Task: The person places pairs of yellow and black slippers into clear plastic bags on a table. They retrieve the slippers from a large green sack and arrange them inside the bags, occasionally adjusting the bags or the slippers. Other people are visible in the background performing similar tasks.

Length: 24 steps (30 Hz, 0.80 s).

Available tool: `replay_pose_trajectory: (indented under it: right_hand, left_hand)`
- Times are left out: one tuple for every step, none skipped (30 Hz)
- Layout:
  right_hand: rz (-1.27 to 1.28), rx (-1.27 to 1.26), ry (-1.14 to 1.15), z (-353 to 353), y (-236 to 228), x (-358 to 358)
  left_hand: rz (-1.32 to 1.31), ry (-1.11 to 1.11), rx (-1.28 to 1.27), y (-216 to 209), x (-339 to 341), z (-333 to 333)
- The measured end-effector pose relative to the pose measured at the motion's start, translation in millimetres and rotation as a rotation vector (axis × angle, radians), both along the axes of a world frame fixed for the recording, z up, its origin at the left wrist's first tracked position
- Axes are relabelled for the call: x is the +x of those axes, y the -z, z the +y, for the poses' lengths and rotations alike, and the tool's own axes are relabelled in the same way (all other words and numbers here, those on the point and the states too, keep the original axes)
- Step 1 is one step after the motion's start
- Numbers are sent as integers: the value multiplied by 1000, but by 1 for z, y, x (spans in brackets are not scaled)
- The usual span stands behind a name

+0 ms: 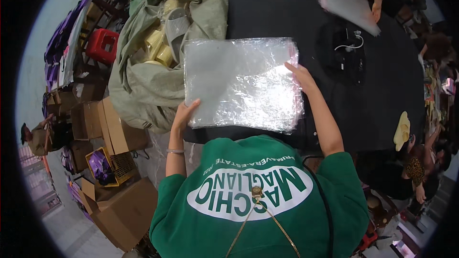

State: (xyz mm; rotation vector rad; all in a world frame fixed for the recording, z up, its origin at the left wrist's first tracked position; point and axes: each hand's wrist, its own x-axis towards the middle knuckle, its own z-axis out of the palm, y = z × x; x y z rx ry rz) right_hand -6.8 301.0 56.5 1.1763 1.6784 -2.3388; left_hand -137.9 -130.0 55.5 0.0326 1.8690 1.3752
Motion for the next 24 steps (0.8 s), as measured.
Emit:
replay_pose_trajectory:
  right_hand:
    - [-57,-84,-15,0,-4,4]
    - [-114,-169,-30,1,-5,8]
    - [-129,-178,-35,3,3,10]
    - [-139,-188,-43,5,15,6]
    - [-148,-198,-50,9,25,6]
    - [-78,-110,-62,4,23,4]
    - [-8,-24,-73,-6,14,3]
    - [62,62,-85,-15,4,1]
    - [69,217,-101,-17,-7,-3]
    - [151,297,-98,-19,-22,-5]
    - [234,376,-96,-20,-39,-6]
    - [311,452,-91,-21,-59,-6]
    - [327,507,-57,-21,-85,-6]
    - [333,566,-20,-21,-110,-5]
    - [415,571,11,-18,-130,-4]
    - [505,585,41,-12,-141,-6]
    - [586,605,28,-4,-140,-5]
    - [676,625,13,9,-139,-6]
    - [677,581,22,19,-131,-9]
    - [687,603,84,21,-118,-11]
    - [693,626,144,20,-105,-15]
    - [696,653,213,20,-92,-15]
    - [649,630,189,22,-80,-15]
    - [601,604,157,23,-66,-15]
  left_hand:
    - [-8,4,31,0,-2,1]
    - [-16,8,63,1,-5,1]
    - [-80,21,99,2,-13,0]
    - [-131,-32,207,1,-22,4]
    - [-183,-84,316,0,-32,11]
    - [-231,-145,421,-1,-40,14]
    - [-127,-169,277,0,-44,19]
    - [-21,-135,228,-1,-43,18]
    - [84,-91,184,-10,-43,26]
    - [186,-53,140,-19,-44,30]
    - [252,-72,116,-30,-48,28]
    - [314,-88,89,-45,-51,21]
    - [370,-102,56,-60,-52,16]
    - [422,-162,121,-78,-52,16]
    - [481,-228,183,-96,-52,16]
    - [513,-246,272,-107,-53,19]
    - [544,-264,363,-115,-54,23]
    - [583,-283,456,-120,-56,26]
    - [458,-262,448,-109,-62,13]
    - [454,-232,291,-94,-63,7]
    - [442,-204,136,-89,-59,11]
    - [427,-167,-16,-85,-56,17]
    - [386,-134,26,-78,-57,23]
    - [341,-108,66,-67,-58,27]
